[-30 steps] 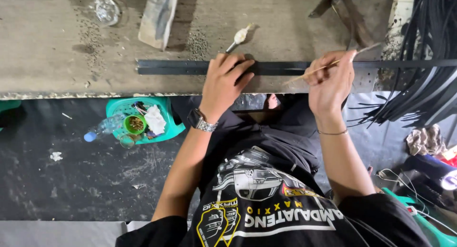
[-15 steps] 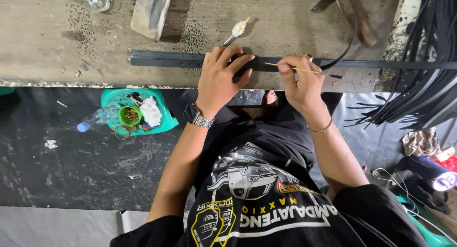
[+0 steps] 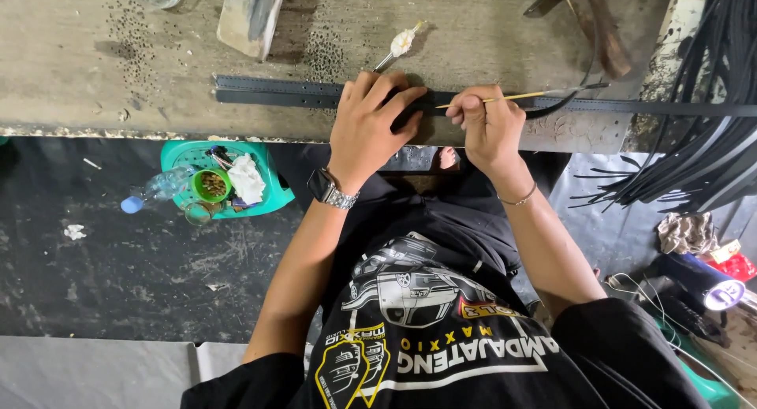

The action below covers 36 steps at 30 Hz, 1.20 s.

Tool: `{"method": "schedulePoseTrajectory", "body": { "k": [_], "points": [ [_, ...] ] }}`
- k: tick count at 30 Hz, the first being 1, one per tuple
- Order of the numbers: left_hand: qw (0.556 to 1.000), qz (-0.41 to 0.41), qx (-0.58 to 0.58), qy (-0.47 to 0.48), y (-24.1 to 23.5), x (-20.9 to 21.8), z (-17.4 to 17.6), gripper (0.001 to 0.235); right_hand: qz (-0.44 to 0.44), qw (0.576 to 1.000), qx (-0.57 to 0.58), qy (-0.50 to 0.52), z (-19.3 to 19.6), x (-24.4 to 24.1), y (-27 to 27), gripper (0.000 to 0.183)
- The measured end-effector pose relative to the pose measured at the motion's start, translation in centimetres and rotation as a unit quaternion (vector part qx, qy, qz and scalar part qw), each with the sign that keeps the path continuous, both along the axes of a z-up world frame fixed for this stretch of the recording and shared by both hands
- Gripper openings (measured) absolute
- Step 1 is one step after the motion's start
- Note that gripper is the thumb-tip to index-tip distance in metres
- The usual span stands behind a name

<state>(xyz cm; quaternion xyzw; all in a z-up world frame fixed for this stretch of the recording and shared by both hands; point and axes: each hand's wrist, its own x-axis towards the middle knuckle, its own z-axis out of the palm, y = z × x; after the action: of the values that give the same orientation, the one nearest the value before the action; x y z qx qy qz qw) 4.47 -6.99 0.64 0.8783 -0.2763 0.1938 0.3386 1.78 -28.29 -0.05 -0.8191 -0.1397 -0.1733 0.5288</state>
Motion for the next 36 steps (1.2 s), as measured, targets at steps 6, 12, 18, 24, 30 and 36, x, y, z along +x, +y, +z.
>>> {"method": "schedulePoseTrajectory", "body": {
  "k": [6, 12, 18, 24, 30, 36],
  "points": [
    [1.000, -0.006, -0.020, 0.009, 0.0, -0.1, 0.5, 0.026, 0.006, 1.000, -0.020, -0.009, -0.9, -0.1, -0.1, 0.029],
    [1.000, -0.004, -0.013, 0.012, -0.1, -0.1, 0.4, 0.025, 0.027, 0.999, -0.014, -0.014, 0.3, 0.4, -0.3, 0.031],
    [1.000, -0.006, -0.016, 0.006, -0.1, 0.0, 0.2, 0.024, 0.050, 0.998, -0.014, -0.030, -1.0, 0.3, -0.7, 0.028],
    [1.000, -0.012, -0.022, 0.014, 0.0, 0.0, 0.0, 0.024, 0.053, 0.997, -0.023, -0.050, -1.4, 0.3, -0.5, 0.027],
    [1.000, -0.012, -0.025, 0.008, 0.1, 0.0, 0.1, 0.024, 0.065, 0.995, -0.026, -0.065, -1.0, 0.6, -0.4, 0.025],
    [1.000, -0.007, -0.025, 0.006, 0.1, 0.0, 0.4, 0.024, 0.075, 0.994, -0.022, -0.072, -1.5, 0.5, -0.5, 0.023]
  ]
}}
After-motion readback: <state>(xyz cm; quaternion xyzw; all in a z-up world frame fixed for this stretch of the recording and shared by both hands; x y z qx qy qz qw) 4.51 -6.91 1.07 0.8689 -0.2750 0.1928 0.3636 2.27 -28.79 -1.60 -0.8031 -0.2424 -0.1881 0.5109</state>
